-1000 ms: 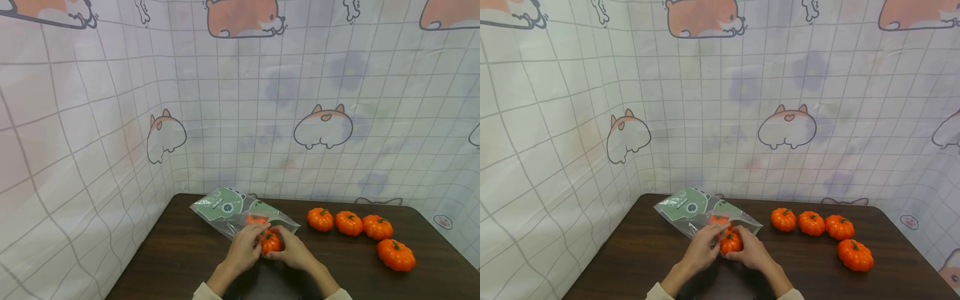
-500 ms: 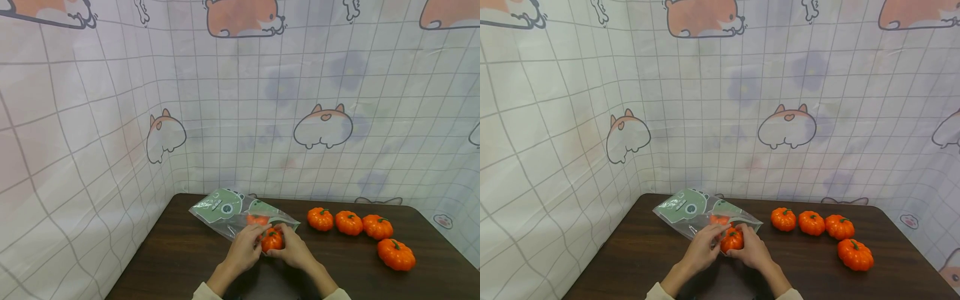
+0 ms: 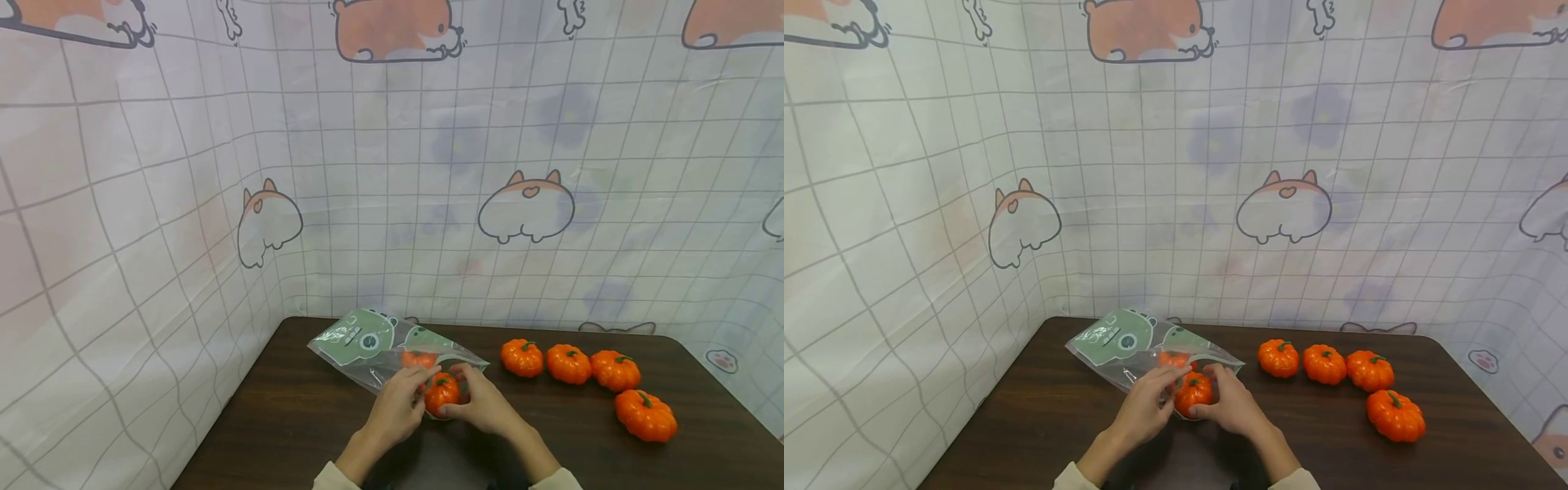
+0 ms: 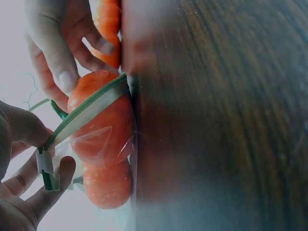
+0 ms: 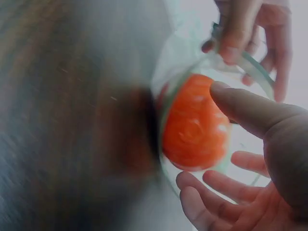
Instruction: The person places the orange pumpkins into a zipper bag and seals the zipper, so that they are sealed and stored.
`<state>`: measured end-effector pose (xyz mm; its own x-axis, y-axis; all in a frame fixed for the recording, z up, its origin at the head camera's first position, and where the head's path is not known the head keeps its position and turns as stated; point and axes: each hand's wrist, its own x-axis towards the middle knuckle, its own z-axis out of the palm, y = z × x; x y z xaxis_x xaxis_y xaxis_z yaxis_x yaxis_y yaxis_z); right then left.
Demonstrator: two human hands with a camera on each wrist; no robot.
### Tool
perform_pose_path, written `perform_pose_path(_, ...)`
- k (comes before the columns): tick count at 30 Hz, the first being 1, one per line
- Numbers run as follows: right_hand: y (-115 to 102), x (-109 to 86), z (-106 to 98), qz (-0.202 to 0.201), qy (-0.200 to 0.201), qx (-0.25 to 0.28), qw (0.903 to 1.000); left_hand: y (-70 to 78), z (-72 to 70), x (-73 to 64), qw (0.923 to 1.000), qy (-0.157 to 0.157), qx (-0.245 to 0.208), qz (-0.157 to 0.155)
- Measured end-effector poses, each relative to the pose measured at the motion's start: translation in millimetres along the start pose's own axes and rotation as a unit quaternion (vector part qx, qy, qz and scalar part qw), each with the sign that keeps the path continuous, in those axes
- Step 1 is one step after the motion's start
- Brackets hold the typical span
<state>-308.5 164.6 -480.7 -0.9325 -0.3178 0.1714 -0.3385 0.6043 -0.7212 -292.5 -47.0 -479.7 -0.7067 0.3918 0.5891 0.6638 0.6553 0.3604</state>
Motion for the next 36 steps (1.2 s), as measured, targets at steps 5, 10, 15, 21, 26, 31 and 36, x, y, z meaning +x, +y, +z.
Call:
perform_pose_path(5, -0.2, -0.9, -19.0, 0.013, 0.005, 0.018, 0.9997, -0.2, -0.6, 0.4, 1.0000, 0.002, 0.005, 0.002)
perform_pose_path(10, 6.4, 0.5, -35.0, 0.029, 0.023, 0.021, 0.9991, -0.2, -1.9, 0.4, 1.0000, -0.001, 0.002, -0.004)
perform_pose_path(15, 14.2, -1.4, -49.5, 0.050, 0.050, -0.002, 0.9975, -1.3, -2.2, 0.1, 1.0000, 0.005, 0.006, 0.001)
perform_pose_path(21, 22.9, -5.9, -64.2, 0.066, 0.079, -0.011, 0.9947, -3.2, -1.2, 0.2, 0.9996, 0.014, 0.015, 0.019)
perform_pose_path(26, 29.3, -10.4, -74.1, 0.079, 0.098, -0.007, 0.9921, -2.6, -2.9, 0.0, 0.9999, -0.002, 0.009, 0.014)
perform_pose_path(31, 35.7, -12.4, -83.1, 0.091, 0.116, 0.000, 0.9891, -1.2, -6.2, 0.2, 0.9998, -0.017, 0.003, 0.008)
perform_pose_path(36, 45.4, -12.8, -88.8, 0.111, 0.125, 0.014, 0.9858, -1.5, -7.8, -0.2, 0.9997, -0.024, 0.003, 0.001)
